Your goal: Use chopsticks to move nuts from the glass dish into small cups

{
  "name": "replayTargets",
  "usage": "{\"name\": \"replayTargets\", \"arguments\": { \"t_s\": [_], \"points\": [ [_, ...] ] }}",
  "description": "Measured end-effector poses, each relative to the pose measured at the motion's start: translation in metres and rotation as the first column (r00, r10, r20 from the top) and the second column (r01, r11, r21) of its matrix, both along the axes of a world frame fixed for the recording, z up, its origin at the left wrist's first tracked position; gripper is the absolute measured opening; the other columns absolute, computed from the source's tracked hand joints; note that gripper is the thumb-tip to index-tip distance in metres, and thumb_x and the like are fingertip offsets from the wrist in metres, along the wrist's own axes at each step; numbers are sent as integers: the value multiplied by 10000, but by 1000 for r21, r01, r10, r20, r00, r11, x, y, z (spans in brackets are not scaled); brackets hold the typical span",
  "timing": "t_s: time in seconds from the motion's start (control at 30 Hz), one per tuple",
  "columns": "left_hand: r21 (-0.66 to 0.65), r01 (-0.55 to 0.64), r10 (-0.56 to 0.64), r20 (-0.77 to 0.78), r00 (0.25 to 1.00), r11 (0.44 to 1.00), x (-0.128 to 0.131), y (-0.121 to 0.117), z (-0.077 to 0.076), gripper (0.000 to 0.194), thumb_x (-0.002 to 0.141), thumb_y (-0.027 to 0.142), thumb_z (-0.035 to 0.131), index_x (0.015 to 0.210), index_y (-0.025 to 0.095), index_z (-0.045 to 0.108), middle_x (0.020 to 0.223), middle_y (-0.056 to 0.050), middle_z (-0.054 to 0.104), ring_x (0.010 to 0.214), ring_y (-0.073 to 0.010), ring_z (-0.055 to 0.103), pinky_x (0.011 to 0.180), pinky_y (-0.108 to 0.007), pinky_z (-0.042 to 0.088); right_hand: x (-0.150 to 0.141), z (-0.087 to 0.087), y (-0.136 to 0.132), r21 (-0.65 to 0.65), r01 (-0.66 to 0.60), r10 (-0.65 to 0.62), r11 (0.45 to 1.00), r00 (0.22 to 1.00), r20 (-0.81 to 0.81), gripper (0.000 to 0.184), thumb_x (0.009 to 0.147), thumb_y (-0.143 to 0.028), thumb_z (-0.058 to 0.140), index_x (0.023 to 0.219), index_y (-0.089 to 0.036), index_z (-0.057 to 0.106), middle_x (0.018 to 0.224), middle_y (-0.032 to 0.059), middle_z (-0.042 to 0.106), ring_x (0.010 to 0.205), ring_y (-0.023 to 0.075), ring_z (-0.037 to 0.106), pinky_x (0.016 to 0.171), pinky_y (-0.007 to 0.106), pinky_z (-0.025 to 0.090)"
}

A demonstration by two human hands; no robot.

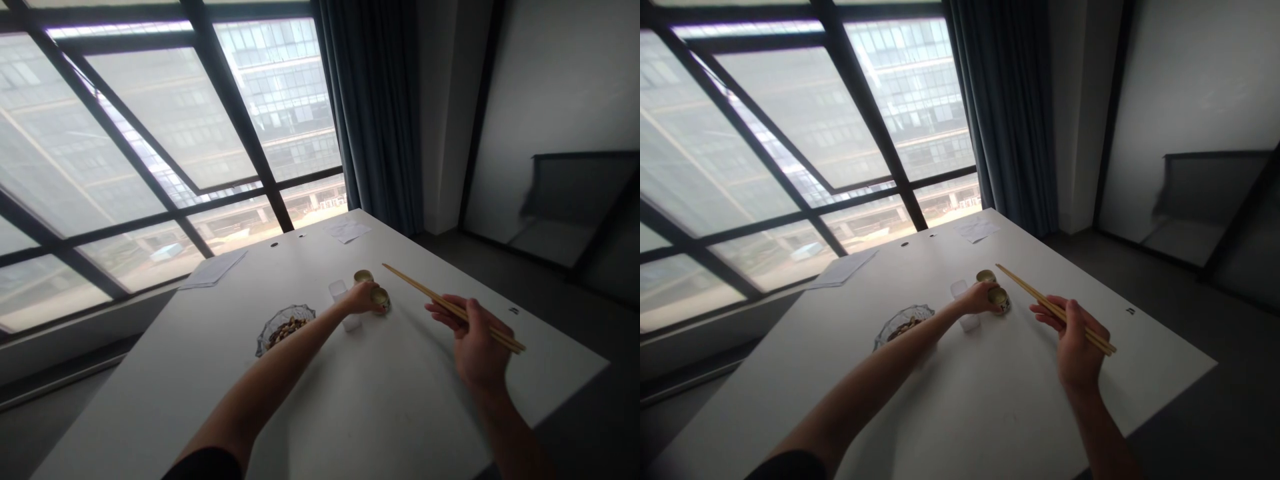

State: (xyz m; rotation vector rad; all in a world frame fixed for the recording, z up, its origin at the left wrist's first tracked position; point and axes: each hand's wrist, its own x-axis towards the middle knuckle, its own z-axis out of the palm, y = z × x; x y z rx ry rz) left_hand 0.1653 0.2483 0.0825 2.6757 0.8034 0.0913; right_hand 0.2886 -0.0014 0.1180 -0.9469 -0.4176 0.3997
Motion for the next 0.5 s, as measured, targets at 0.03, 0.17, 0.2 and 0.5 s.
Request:
{"name": "replayTargets", "arguments": {
  "t_s": [0.03, 0.17, 0.2, 0.5],
  "points": [
    [-4, 5, -5, -1, 1000, 1000, 1, 0, 0, 329, 1040, 348, 662, 1315, 174, 614, 1308, -110, 617, 1086, -269, 660, 906, -464, 579, -1, 0, 1, 5, -11, 11, 1000, 1000, 0, 393, 909, -472, 680, 901, -86, 756, 804, 155, 794, 706, 279, 800, 621, 351, 669],
    [-3, 12, -12, 22, 1000, 1000, 3, 0, 2, 333, 1039, 347, 664, 1318, 173, 612, 1312, -111, 614, 1092, -272, 658, 910, -468, 578, -4, 1, 2, 18, -16, 16, 1000, 1000, -6, 380, 910, -458, 682, 903, -85, 755, 811, 152, 796, 706, 274, 799, 618, 340, 665],
    [-1, 13, -13, 33, 999, 1000, 2, -1, 3, 335, 1039, 347, 664, 1320, 173, 611, 1314, -112, 613, 1094, -272, 657, 911, -469, 577, -5, 2, 2, 17, -12, 12, 1000, 1000, -7, 378, 908, -456, 684, 899, -85, 755, 809, 150, 796, 702, 273, 799, 615, 335, 664],
    [72, -130, 120, 126, 985, 989, -22, 16, 33, 306, 1047, 346, 651, 1304, 183, 623, 1315, -110, 615, 1086, -264, 658, 911, -457, 578, -10, 6, 2, -1, -10, 10, 1000, 1000, -6, 394, 881, -476, 704, 877, -86, 752, 799, 147, 790, 687, 269, 794, 585, 329, 656]
  ]
}}
